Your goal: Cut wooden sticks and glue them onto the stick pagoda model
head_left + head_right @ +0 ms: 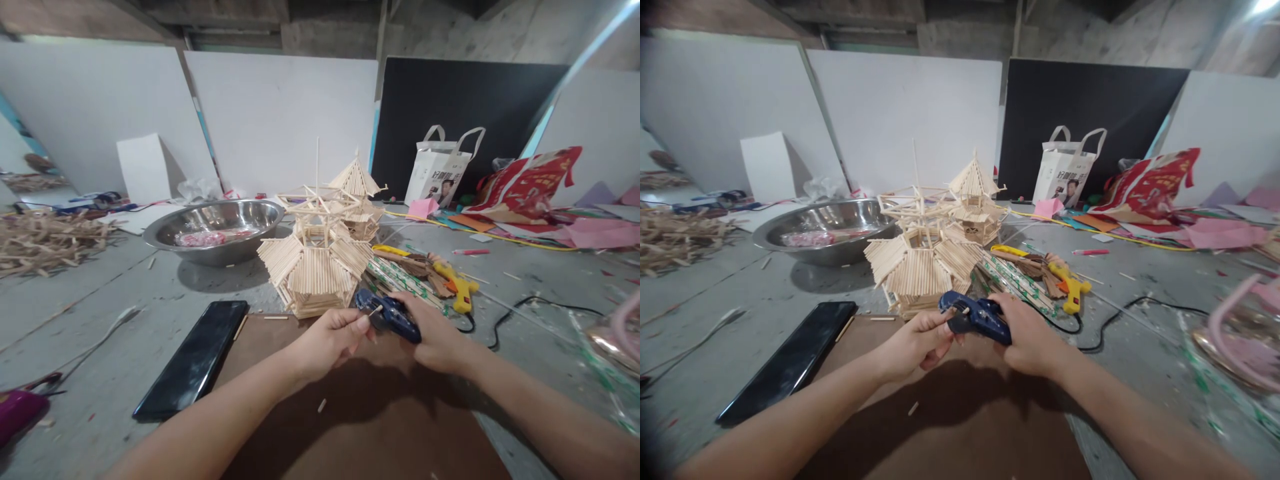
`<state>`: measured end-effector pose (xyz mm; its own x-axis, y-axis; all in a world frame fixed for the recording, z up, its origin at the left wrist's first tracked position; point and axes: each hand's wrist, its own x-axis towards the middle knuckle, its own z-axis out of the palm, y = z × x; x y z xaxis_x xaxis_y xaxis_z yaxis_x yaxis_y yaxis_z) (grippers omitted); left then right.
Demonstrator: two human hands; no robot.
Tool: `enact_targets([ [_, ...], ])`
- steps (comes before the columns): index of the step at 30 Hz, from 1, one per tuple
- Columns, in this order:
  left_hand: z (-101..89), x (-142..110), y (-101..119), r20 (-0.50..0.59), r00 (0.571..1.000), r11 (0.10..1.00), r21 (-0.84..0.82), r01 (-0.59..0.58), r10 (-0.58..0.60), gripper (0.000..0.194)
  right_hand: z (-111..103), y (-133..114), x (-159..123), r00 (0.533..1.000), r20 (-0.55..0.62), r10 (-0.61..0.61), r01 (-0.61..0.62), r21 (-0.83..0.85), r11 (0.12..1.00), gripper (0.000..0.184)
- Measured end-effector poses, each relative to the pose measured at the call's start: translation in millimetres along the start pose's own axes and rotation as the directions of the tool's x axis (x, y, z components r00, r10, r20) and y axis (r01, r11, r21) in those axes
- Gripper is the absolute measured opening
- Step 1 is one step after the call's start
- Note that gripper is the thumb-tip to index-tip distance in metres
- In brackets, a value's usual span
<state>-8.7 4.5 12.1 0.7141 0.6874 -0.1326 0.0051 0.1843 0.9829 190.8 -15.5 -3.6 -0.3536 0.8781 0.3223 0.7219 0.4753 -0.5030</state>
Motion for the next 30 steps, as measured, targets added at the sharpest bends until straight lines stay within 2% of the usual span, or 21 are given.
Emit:
enact_targets([
  [4, -3.2, -1.0, 2.8, 0.112, 0.991, 0.989, -0.117, 0.087, -0.074, 0.029, -1.2, 1.7, 0.1, 0.999, 0.009, -0.038, 0.038, -0.037, 0.999, 0.050],
  [9, -8.2, -2.5, 4.3, 0.262, 0.951, 0.958, -0.188, 0.218, -0.165, 0.029, -2.7, 1.7, -0.7, 0.997, 0.029, -0.067, 0.069, -0.058, 0.996, 0.047],
  [15, -11.4, -2.6, 4.1, 0.388, 0.894, 0.917, -0.226, 0.329, -0.225, 0.026, -4.3, -0.6, -1.1, 0.991, 0.081, -0.105, 0.109, -0.042, 0.993, 0.046],
  [20, -12.6, -2.5, 4.3, 0.444, 0.855, 0.897, -0.209, 0.390, -0.268, 0.028, -4.9, 1.0, -2.2, 0.989, 0.127, -0.081, 0.087, -0.042, 0.995, 0.047],
  [23, -12.7, -3.1, 4.2, 0.445, 0.854, 0.902, -0.194, 0.386, -0.270, 0.029, -5.4, 1.0, -3.0, 0.987, 0.140, -0.081, 0.089, -0.050, 0.995, 0.047],
  [25, -12.1, -3.7, 4.3, 0.413, 0.870, 0.911, -0.184, 0.369, -0.269, 0.029, -5.5, 0.4, -3.2, 0.988, 0.138, -0.068, 0.078, -0.071, 0.994, 0.044],
  [28, -9.4, -3.7, 4.2, 0.303, 0.923, 0.942, -0.163, 0.295, -0.237, 0.030, -4.7, 0.8, -2.8, 0.992, 0.124, -0.029, 0.041, -0.101, 0.994, 0.040],
  [30, -5.8, -2.4, 2.9, 0.188, 0.963, 0.969, -0.119, 0.216, -0.191, 0.031, -3.7, 2.3, -2.4, 0.994, 0.108, 0.007, 0.007, -0.126, 0.992, 0.039],
])
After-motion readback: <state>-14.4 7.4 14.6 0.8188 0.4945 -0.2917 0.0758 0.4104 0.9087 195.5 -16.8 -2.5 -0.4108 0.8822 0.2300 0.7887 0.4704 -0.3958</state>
